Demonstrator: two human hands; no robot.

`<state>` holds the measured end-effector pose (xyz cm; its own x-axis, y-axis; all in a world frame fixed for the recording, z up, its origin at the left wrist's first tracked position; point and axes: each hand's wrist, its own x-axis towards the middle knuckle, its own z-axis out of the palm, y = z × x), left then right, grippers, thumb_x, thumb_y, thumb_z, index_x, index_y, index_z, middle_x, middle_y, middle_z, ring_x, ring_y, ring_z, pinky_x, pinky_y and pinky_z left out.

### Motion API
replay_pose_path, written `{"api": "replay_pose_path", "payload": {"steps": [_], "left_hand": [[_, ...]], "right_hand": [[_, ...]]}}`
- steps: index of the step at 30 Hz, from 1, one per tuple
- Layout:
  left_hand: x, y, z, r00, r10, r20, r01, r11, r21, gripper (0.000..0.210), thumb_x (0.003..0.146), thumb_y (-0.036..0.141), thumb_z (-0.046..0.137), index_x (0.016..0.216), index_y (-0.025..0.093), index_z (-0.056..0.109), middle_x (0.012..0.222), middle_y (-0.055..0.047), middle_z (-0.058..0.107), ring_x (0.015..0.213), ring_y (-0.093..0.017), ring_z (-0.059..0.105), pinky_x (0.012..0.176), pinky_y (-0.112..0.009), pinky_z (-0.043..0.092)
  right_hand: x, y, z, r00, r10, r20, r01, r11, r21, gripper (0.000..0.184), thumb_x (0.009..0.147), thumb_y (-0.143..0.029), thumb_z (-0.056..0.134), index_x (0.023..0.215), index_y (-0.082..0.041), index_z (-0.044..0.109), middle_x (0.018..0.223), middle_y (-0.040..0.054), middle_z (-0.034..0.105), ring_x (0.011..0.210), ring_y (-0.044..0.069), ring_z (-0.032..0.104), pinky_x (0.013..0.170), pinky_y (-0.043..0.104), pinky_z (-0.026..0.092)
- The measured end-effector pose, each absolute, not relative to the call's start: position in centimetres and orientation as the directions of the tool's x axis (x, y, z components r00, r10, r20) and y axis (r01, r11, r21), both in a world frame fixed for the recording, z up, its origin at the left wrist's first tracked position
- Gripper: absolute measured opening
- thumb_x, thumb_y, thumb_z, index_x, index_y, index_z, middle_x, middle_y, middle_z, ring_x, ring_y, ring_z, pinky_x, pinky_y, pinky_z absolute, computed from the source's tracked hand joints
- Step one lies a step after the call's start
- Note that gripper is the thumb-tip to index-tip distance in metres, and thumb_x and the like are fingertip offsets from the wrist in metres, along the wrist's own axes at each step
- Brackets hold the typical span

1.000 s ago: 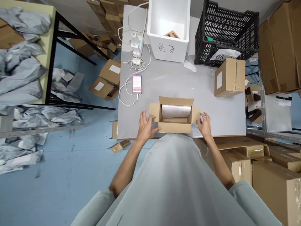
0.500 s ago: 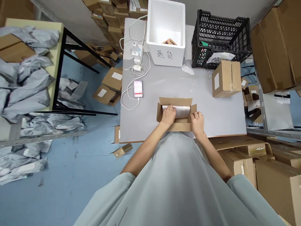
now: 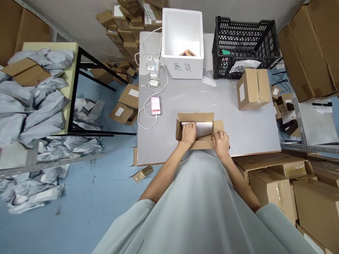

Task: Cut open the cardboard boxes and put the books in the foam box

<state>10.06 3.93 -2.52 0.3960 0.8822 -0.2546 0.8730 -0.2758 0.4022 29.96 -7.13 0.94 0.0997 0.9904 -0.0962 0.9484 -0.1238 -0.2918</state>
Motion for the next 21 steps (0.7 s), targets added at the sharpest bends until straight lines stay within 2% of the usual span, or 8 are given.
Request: {"api": "replay_pose_path", "payload": {"steps": [2,4,6,9,12,15,17,21], "left_hand": [[10.1,3.2,-2.7,0.366,0.894,-0.259,0.880,-0.242,0.409,0.066,0.097,0.014,0.060,0.162,0.010,0.047,0.139,-0.026,0.065,0.133,-0.043,0.057,0.113,-0.055,0.044],[10.1,2.9,-2.7,0.337,0.908,-0.250,0.886,-0.215,0.411,0.067,0.097,0.013,0.059,0.163,0.011,0.047,0.138,-0.025,0.065,0.132,-0.042,0.058,0.111,-0.054,0.046],[10.2,3.0,-2.2,0.311,0.918,-0.246,0.890,-0.191,0.414,0.058,0.098,0.011,0.057,0.156,0.012,0.056,0.136,-0.025,0.064,0.131,-0.042,0.057,0.110,-0.054,0.045],[10.3,3.1,-1.4,0.314,0.911,-0.267,0.875,-0.169,0.453,0.036,0.099,0.009,0.056,0.132,0.015,0.071,0.136,-0.024,0.064,0.132,-0.044,0.055,0.112,-0.056,0.043],[10.5,2.5,-0.9,0.364,0.881,-0.302,0.877,-0.215,0.430,0.031,0.100,0.008,0.056,0.124,0.015,0.074,0.138,-0.023,0.065,0.135,-0.042,0.056,0.115,-0.055,0.042],[10.7,1.9,-0.8,0.410,0.833,-0.370,0.896,-0.292,0.336,0.038,0.101,0.004,0.050,0.130,0.013,0.073,0.133,-0.023,0.069,0.128,-0.037,0.062,0.111,-0.050,0.046],[10.6,2.1,-0.6,0.424,0.816,-0.393,0.895,-0.312,0.318,0.040,0.101,0.002,0.047,0.127,0.014,0.074,0.129,-0.021,0.071,0.123,-0.034,0.065,0.107,-0.047,0.049],[9.4,3.0,1.4,0.429,0.850,-0.306,0.867,-0.292,0.403,0.031,0.100,0.007,0.052,0.117,0.015,0.077,0.121,-0.019,0.072,0.114,-0.033,0.067,0.099,-0.044,0.051]], "right_hand": [[29.8,-7.5,0.7,0.102,0.992,-0.078,0.945,-0.121,-0.304,0.035,0.111,-0.022,0.047,0.131,-0.018,0.076,0.143,0.0217,0.067,0.130,0.038,0.055,0.110,0.054,0.046],[29.5,-7.8,0.4,0.095,0.993,-0.073,0.942,-0.113,-0.315,0.036,0.111,-0.022,0.047,0.131,-0.017,0.076,0.143,0.0228,0.067,0.130,0.039,0.055,0.111,0.054,0.046],[29.1,-8.0,0.0,0.088,0.993,-0.073,0.943,-0.107,-0.316,0.036,0.111,-0.022,0.047,0.131,-0.017,0.076,0.143,0.0226,0.068,0.130,0.038,0.055,0.112,0.055,0.045],[28.6,-8.5,-0.7,0.090,0.995,-0.051,0.948,-0.101,-0.303,0.037,0.112,-0.022,0.046,0.131,-0.017,0.077,0.144,0.0224,0.068,0.131,0.037,0.056,0.113,0.054,0.046],[28.3,-8.8,-1.4,0.108,0.994,-0.002,0.945,-0.103,-0.312,0.036,0.112,-0.022,0.047,0.131,-0.016,0.078,0.144,0.0219,0.069,0.132,0.036,0.056,0.113,0.054,0.046],[28.5,-8.9,-1.8,0.108,0.993,0.036,0.931,-0.089,-0.355,0.035,0.111,-0.022,0.050,0.130,-0.017,0.079,0.142,0.0205,0.070,0.132,0.036,0.057,0.115,0.054,0.046],[28.7,-8.8,-1.7,0.105,0.994,0.038,0.916,-0.082,-0.392,0.034,0.111,-0.023,0.051,0.129,-0.017,0.079,0.142,0.0208,0.071,0.133,0.036,0.058,0.116,0.056,0.046],[28.8,-8.4,-0.1,0.106,0.993,0.046,0.860,-0.069,-0.506,0.036,0.111,-0.024,0.049,0.129,-0.017,0.079,0.141,0.0207,0.072,0.132,0.036,0.062,0.119,0.058,0.048]]}}
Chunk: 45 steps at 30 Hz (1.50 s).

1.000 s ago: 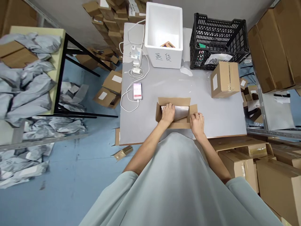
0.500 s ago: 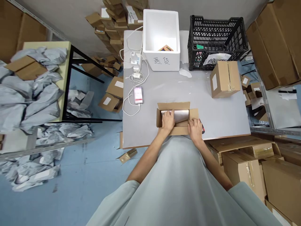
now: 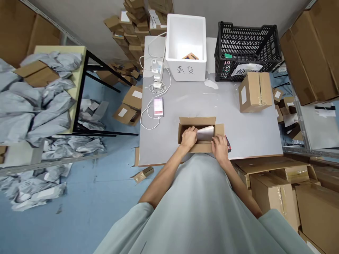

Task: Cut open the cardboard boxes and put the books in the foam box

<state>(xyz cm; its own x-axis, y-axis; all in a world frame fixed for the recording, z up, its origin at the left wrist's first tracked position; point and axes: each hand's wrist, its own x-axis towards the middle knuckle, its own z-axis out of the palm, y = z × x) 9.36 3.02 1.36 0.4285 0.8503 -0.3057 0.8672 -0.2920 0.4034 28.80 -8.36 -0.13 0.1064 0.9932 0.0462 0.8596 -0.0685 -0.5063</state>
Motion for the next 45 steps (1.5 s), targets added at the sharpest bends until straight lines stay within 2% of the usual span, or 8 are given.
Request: {"api": "replay_pose_path", "payload": {"steps": [5,9,13,17,27,35,40,45], "left_hand": [[5.7,3.1,5.8,0.264,0.955,-0.137,0.701,-0.093,0.707,0.018,0.099,0.023,0.060,0.109,0.020,0.076,0.108,-0.010,0.073,0.097,-0.027,0.069,0.088,-0.037,0.052],[2.7,2.7,8.9,0.139,0.961,-0.238,0.293,0.190,0.937,0.033,0.090,0.049,0.078,0.102,0.019,0.074,0.097,-0.005,0.076,0.088,-0.024,0.069,0.078,-0.032,0.054],[1.9,1.8,10.8,0.149,0.894,-0.423,-0.098,0.439,0.893,0.061,0.073,0.064,0.095,0.105,0.016,0.076,0.102,-0.008,0.081,0.087,-0.023,0.072,0.077,-0.031,0.057],[2.4,1.0,11.5,0.150,0.846,-0.511,-0.235,0.532,0.813,0.069,0.064,0.061,0.103,0.110,0.017,0.077,0.112,-0.011,0.083,0.097,-0.025,0.076,0.082,-0.032,0.060],[2.8,-0.1,10.2,0.154,0.851,-0.501,-0.306,0.523,0.795,0.070,0.066,0.057,0.104,0.114,0.017,0.072,0.113,-0.011,0.084,0.098,-0.026,0.078,0.085,-0.034,0.063],[4.3,-0.7,9.2,0.058,0.913,-0.403,-0.324,0.399,0.858,0.069,0.073,0.060,0.098,0.119,0.020,0.066,0.116,-0.011,0.083,0.107,-0.027,0.079,0.095,-0.038,0.063],[5.2,-1.2,9.3,0.081,0.906,-0.415,-0.330,0.417,0.847,0.067,0.069,0.053,0.099,0.119,0.023,0.067,0.114,-0.008,0.082,0.101,-0.023,0.078,0.086,-0.031,0.061],[5.6,-2.0,9.2,0.113,0.863,-0.492,-0.316,0.501,0.806,0.063,0.069,0.055,0.093,0.119,0.021,0.073,0.105,-0.009,0.083,0.098,-0.027,0.078,0.079,-0.033,0.060]], "right_hand": [[27.4,-7.4,3.4,0.177,0.984,0.018,0.635,-0.100,-0.766,0.044,0.112,-0.044,0.055,0.144,-0.019,0.071,0.146,0.0193,0.071,0.134,0.034,0.068,0.119,0.057,0.055],[25.8,-5.4,6.0,0.273,0.949,-0.154,0.269,-0.229,-0.935,0.087,0.091,-0.065,0.083,0.160,-0.020,0.056,0.161,0.0222,0.063,0.140,0.037,0.068,0.114,0.055,0.060],[25.0,-3.5,8.1,0.153,0.950,-0.274,-0.125,-0.256,-0.959,0.070,0.083,-0.068,0.089,0.134,-0.021,0.073,0.140,0.0160,0.079,0.126,0.033,0.077,0.108,0.048,0.064],[25.0,-3.0,9.4,0.159,0.924,-0.347,-0.195,-0.315,-0.929,0.057,0.082,-0.066,0.091,0.112,-0.019,0.080,0.118,0.0124,0.086,0.105,0.031,0.080,0.095,0.044,0.066],[26.1,-3.2,10.9,0.197,0.969,-0.147,0.130,-0.175,-0.976,0.048,0.099,-0.062,0.073,0.122,-0.022,0.081,0.122,0.0093,0.084,0.121,0.032,0.077,0.105,0.045,0.062],[25.0,-4.1,13.8,0.247,0.948,0.201,0.582,0.020,-0.813,0.029,0.108,-0.047,0.065,0.095,-0.025,0.080,0.143,0.0118,0.077,0.117,0.028,0.076,0.099,0.043,0.062],[21.5,-5.2,14.5,-0.121,0.984,0.133,0.687,0.180,-0.704,0.030,0.111,-0.036,0.059,0.131,-0.026,0.080,0.142,0.0115,0.076,0.137,0.030,0.069,0.116,0.045,0.057],[19.1,-6.0,14.1,-0.257,0.966,0.026,0.687,0.202,-0.698,0.056,0.113,-0.039,0.056,0.168,-0.027,0.054,0.184,0.0098,0.036,0.174,0.036,0.025,0.136,0.061,0.035]]}}
